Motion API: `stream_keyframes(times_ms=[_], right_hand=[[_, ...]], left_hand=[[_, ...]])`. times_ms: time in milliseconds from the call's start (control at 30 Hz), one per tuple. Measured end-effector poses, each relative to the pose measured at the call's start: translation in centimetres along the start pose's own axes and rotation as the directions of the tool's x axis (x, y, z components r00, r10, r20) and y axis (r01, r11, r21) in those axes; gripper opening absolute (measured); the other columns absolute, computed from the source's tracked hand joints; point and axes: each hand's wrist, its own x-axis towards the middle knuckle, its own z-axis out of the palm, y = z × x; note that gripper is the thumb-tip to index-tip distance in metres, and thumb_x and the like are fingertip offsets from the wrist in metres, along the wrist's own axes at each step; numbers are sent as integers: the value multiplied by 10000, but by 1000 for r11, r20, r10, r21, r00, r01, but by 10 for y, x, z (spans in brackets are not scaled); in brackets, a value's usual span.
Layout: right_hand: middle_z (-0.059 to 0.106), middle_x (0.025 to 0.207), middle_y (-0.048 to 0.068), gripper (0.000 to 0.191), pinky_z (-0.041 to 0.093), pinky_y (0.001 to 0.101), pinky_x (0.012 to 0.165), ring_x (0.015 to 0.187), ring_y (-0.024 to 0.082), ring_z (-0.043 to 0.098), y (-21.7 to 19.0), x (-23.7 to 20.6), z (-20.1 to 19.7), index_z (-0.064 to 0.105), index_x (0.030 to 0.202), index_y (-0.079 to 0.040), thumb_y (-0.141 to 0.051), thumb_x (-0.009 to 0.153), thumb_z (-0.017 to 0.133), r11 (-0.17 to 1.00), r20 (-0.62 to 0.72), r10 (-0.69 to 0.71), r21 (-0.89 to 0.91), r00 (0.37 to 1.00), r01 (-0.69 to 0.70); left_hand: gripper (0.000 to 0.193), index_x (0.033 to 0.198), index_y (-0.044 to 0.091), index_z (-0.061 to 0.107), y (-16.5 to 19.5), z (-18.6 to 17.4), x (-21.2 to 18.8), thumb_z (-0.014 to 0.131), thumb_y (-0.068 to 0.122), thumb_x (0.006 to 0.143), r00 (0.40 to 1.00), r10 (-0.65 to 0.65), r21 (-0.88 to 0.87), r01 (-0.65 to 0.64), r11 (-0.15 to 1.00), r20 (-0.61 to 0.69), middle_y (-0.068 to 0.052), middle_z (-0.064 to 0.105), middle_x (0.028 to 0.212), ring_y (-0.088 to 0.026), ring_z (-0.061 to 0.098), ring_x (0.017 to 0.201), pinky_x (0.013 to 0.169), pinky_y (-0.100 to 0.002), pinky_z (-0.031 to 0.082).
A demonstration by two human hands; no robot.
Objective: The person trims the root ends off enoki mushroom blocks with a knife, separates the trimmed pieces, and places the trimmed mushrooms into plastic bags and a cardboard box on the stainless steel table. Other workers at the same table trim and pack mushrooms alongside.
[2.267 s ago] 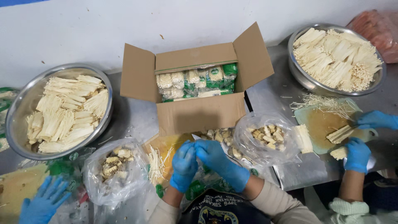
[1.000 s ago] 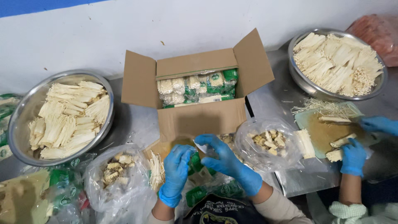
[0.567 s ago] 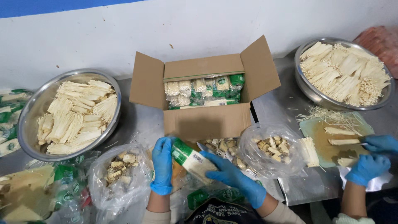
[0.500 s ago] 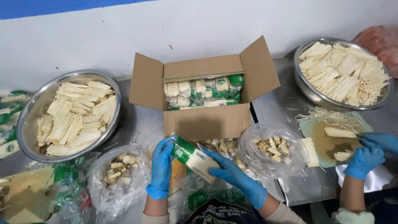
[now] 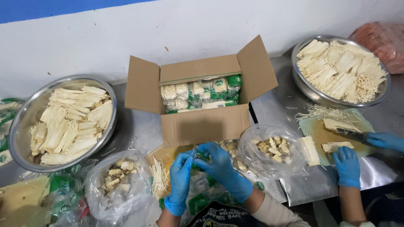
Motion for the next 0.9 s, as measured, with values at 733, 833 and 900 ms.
stream_keyframes(times_ms=[733,833,900], right_hand=[[699,863,111,118,572,398,618,725,304,701,28,-9,-4,723,990,-71,-120,882,732,934,120,-279,-196,953,298],[707,883,123,99,564,412,651,778,325,705,38,-4,-15,713,1011,-63,-109,923,705,975,187,-159,-123,969,183],[722,880,125,85,555,417,660,799,328,715,37,0,-24,722,1005,-80,-99,930,687,981,152,54,-193,987,-24]], left_hand=[[199,1124,29,693,30,8,-13,599,138,985,966,213,614,-256,746,143,-141,733,1059,-246,709,915,799,-333,558],[214,1135,23,682,40,2,-13,545,114,997,945,224,536,-320,781,239,-138,736,1111,-254,722,979,856,-340,556],[200,1106,18,677,41,0,-14,533,106,999,960,173,445,-257,858,220,-117,745,1132,-241,735,1001,878,-350,558]])
